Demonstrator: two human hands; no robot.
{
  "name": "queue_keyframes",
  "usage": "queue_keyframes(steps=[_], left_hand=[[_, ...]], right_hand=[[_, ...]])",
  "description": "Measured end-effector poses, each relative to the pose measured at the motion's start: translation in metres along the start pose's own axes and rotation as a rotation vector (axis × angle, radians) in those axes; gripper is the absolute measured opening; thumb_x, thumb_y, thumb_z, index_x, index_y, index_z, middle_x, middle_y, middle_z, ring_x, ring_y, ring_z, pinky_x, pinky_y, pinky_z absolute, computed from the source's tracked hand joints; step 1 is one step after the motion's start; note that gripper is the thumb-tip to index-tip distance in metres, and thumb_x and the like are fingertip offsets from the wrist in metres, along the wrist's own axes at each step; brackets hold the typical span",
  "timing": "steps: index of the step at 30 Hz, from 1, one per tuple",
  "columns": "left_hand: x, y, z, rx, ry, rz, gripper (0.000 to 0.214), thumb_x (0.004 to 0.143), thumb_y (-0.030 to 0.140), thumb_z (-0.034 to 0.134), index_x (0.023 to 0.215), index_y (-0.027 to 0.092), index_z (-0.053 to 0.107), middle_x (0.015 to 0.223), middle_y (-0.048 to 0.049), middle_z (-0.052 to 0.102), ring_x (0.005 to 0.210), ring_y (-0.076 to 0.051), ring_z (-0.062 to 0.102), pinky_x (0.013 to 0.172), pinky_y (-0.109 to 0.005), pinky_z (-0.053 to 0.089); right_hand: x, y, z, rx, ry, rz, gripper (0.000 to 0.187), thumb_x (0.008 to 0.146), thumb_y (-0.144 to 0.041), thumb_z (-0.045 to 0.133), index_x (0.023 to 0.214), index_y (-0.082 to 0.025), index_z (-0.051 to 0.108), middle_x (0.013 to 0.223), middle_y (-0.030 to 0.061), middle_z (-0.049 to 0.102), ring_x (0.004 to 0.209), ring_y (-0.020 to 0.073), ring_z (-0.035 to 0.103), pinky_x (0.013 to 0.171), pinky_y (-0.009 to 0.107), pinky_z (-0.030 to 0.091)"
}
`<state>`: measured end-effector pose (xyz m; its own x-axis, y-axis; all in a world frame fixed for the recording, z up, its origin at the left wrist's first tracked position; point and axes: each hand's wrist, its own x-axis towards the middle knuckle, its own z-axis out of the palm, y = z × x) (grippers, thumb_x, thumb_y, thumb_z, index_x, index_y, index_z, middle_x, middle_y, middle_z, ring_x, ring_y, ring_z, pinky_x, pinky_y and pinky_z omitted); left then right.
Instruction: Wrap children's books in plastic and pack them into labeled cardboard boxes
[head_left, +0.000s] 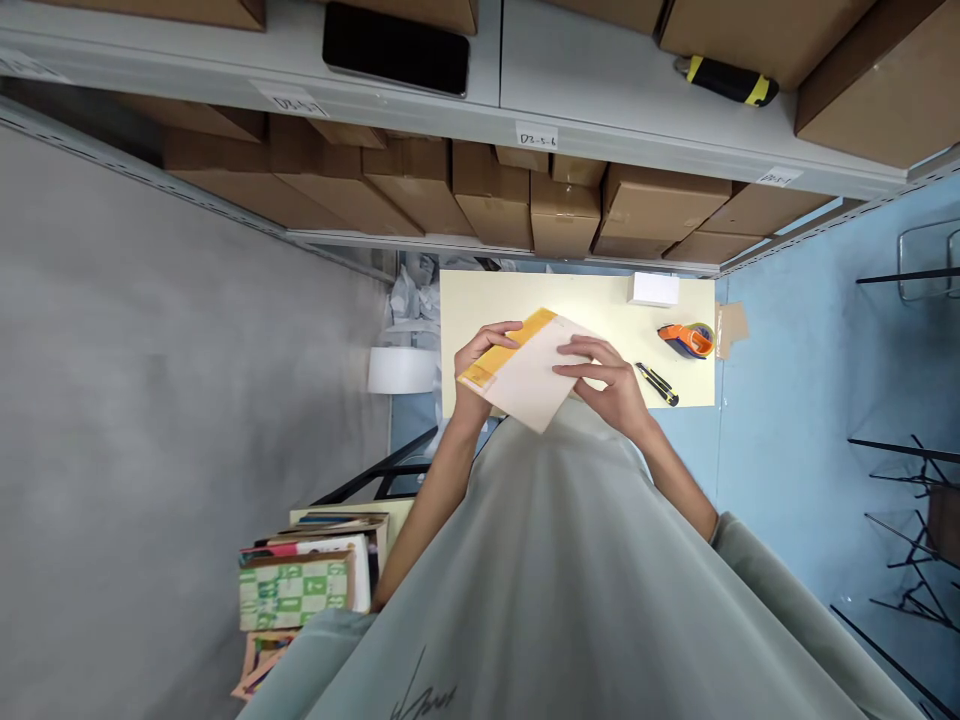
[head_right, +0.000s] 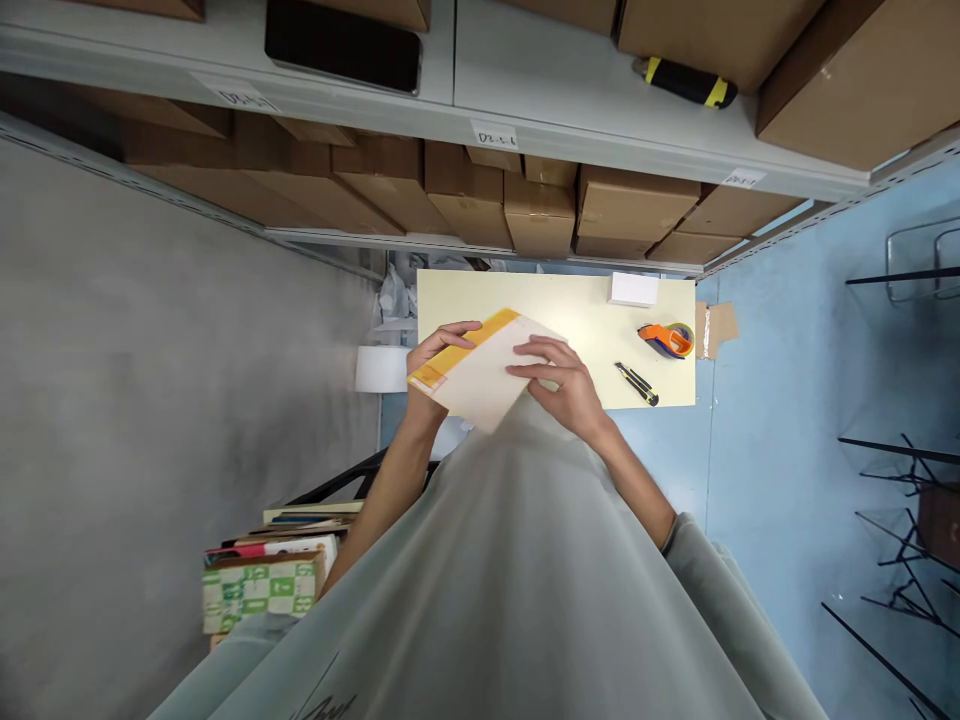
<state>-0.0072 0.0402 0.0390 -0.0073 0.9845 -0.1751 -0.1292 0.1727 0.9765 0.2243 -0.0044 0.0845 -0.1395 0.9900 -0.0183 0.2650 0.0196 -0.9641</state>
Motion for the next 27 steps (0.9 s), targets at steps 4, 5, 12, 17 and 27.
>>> queue_keyframes(steps=[4, 5, 12, 17, 27], left_hand=[[-0.004, 0.002, -0.001, 0.068, 0.043, 0.108, 0.032, 0.075, 0.052, 0.099, 0.074, 0.028, 0.078, 0.114, -0.0094, 0.082, 0.124, -0.034, 0.074, 0.114, -0.05, 0.056], [-0.006, 0.001, 0.001, 0.08, 0.044, 0.123, 0.031, 0.075, 0.051, 0.1, 0.074, 0.028, 0.079, 0.111, -0.0091, 0.082, 0.121, -0.033, 0.074, 0.113, -0.05, 0.057], [-0.016, -0.004, 0.007, 0.213, 0.033, 0.11, 0.045, 0.082, 0.061, 0.094, 0.106, 0.024, 0.082, 0.109, -0.0076, 0.083, 0.105, -0.025, 0.078, 0.095, -0.039, 0.064], [-0.013, -0.019, 0.007, 0.197, 0.066, -0.056, 0.052, 0.091, 0.068, 0.084, 0.111, 0.02, 0.081, 0.094, -0.0058, 0.081, 0.079, -0.017, 0.072, 0.07, -0.029, 0.06], [-0.028, -0.081, -0.014, 0.154, 0.252, -0.291, 0.055, 0.084, 0.032, 0.083, 0.137, 0.018, 0.075, 0.138, -0.0155, 0.081, 0.101, -0.022, 0.08, 0.093, -0.036, 0.066]], right_hand=[[0.0, 0.021, -0.005, -0.077, 0.148, -0.03, 0.029, 0.103, -0.025, 0.07, 0.104, -0.042, 0.093, 0.143, -0.0005, 0.081, 0.155, 0.0303, 0.061, 0.136, 0.062, 0.045], [-0.001, 0.025, -0.005, -0.061, 0.168, -0.034, 0.028, 0.104, -0.026, 0.07, 0.103, -0.043, 0.093, 0.143, -0.0003, 0.081, 0.153, 0.0299, 0.062, 0.136, 0.062, 0.045], [-0.003, 0.04, -0.006, 0.134, 0.294, 0.171, 0.03, 0.097, -0.054, 0.083, 0.11, -0.029, 0.09, 0.119, 0.0069, 0.088, 0.113, 0.0267, 0.08, 0.103, 0.044, 0.065], [0.001, 0.057, -0.005, 0.289, 0.229, 0.385, 0.06, 0.085, -0.075, 0.086, 0.112, -0.022, 0.085, 0.1, 0.0059, 0.087, 0.09, 0.0256, 0.08, 0.083, 0.039, 0.066], [0.04, 0.114, 0.029, 0.253, -0.06, 0.523, 0.065, 0.081, -0.079, 0.08, 0.109, -0.019, 0.076, 0.093, 0.0053, 0.082, 0.074, 0.0173, 0.067, 0.065, 0.029, 0.053]])
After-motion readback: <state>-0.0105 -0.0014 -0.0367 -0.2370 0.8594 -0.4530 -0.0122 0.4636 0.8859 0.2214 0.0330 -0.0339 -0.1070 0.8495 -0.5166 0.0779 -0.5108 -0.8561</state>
